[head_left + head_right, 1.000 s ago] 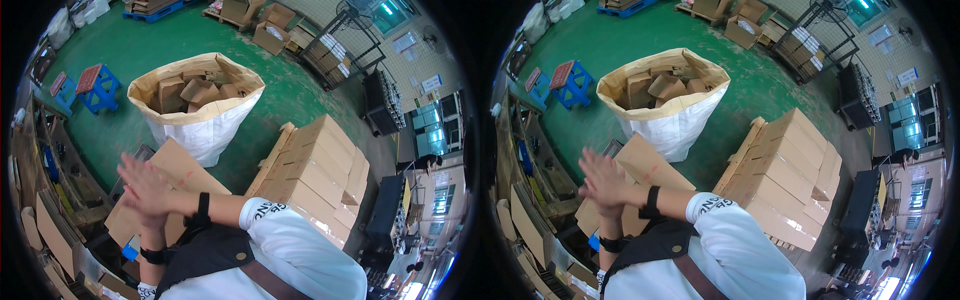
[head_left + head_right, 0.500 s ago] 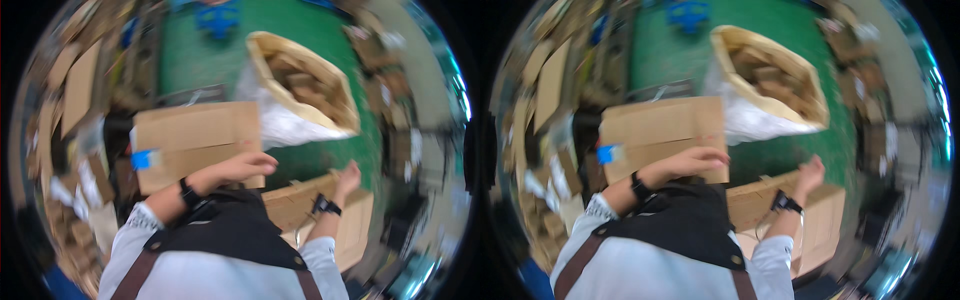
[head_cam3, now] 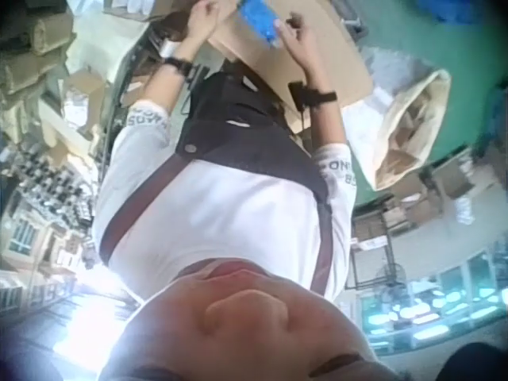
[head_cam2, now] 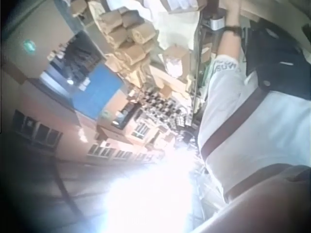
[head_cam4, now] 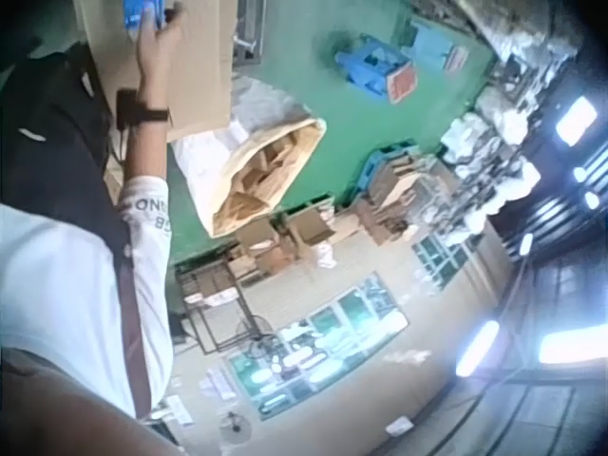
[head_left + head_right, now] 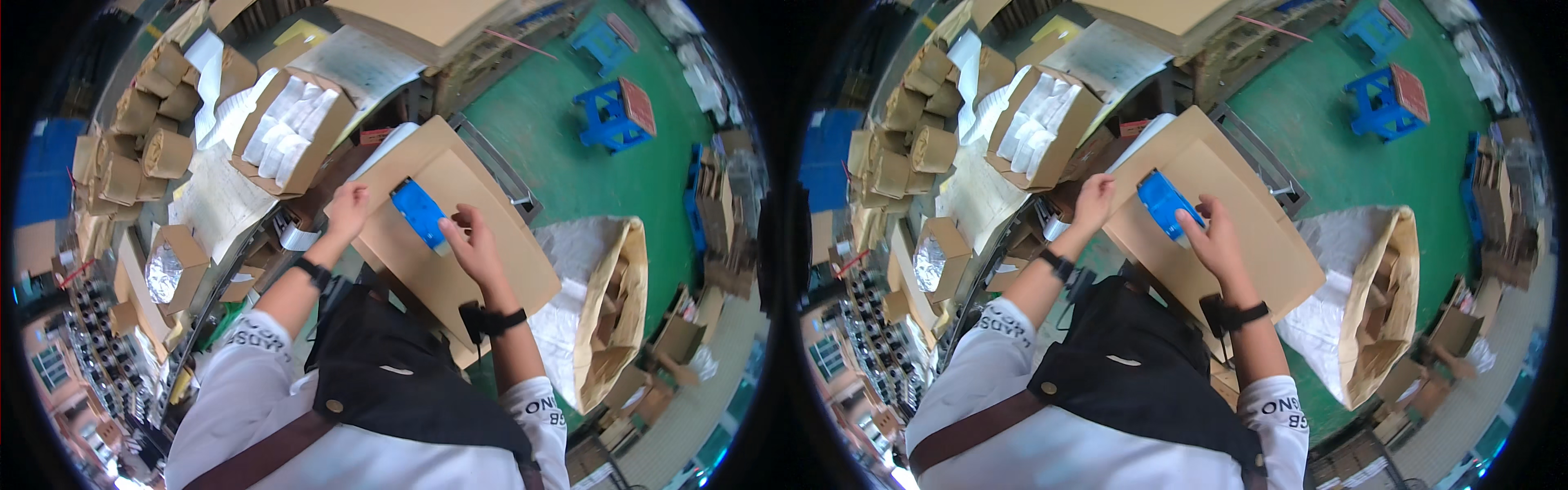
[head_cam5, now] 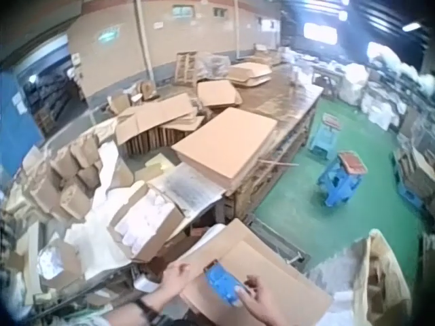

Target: Packing wrapped items into cardboard boxes and sealing them with tape.

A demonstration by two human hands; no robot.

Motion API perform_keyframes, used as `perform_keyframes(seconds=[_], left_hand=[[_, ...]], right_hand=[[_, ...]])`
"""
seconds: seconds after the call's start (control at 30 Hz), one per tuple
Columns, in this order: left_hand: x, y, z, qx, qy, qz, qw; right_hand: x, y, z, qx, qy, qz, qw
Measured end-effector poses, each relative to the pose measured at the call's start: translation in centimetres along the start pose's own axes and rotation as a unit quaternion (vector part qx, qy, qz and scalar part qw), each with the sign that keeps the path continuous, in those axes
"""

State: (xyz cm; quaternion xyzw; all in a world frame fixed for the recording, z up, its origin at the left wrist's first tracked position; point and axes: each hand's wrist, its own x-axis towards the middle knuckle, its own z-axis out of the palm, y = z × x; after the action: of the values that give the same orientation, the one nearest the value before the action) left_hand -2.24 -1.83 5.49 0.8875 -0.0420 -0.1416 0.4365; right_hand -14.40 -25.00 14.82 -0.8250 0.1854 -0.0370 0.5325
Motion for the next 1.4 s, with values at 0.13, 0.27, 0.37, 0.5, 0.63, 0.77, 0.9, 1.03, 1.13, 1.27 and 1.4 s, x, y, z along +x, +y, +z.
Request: perform_keyframes(seconds=[0.13,0.27,0.37,0.5,0.63,0.77,0.9,1.03,1.13,1.27,1.4], left_hand=[[2.9,-3.7,5.7,0.030,0.036,0.050,0.998],[2.1,0.2,4.8,0.077,-0.070,-0.122,0.987],[3.0,0.6,4.8,0.095,-0.090,-0.144,0.981],[3.4,0.0,5.1,0.052,-0.107,-0.191,0.974],[5.1,-1.9,5.6,-0.190,-0.115,-0.153,0.963],[3.9,-1.3,4.3,-0.259,-0.168,0.067,0.949],[6.1,-0.8,2.5,-0.239,-0.331,0.116,0.905],[9.9,3.7,4.2,-0.349,-0.331,-0.022,0.876],[12.8,4.3,6.3,-0.054,-0.431,-0.108,0.894],[14.9,3.1,6.0,-0.028,-0.573,-0.143,0.806],[14.6,2.4,6.4,-0.004,-0.546,-0.133,0.827]], right_hand=[[4.8,0.2,3.9,0.022,-0.222,0.186,0.957],[3.2,-0.5,3.8,0.064,-0.190,0.213,0.956],[3.1,-1.0,5.2,-0.042,-0.110,0.221,0.968],[3.9,1.0,5.1,-0.092,-0.064,0.221,0.969],[4.0,1.9,5.1,-0.101,-0.058,0.194,0.974],[3.7,1.7,4.7,-0.073,-0.061,0.196,0.976],[3.7,1.8,4.5,-0.044,-0.060,0.210,0.975],[3.6,1.8,4.6,-0.059,-0.072,0.202,0.975],[3.9,1.9,4.6,-0.068,-0.071,0.195,0.976],[4.0,0.6,3.0,-0.016,-0.098,0.239,0.966],[-3.3,4.2,-2.7,-0.056,-0.054,0.262,0.962]])
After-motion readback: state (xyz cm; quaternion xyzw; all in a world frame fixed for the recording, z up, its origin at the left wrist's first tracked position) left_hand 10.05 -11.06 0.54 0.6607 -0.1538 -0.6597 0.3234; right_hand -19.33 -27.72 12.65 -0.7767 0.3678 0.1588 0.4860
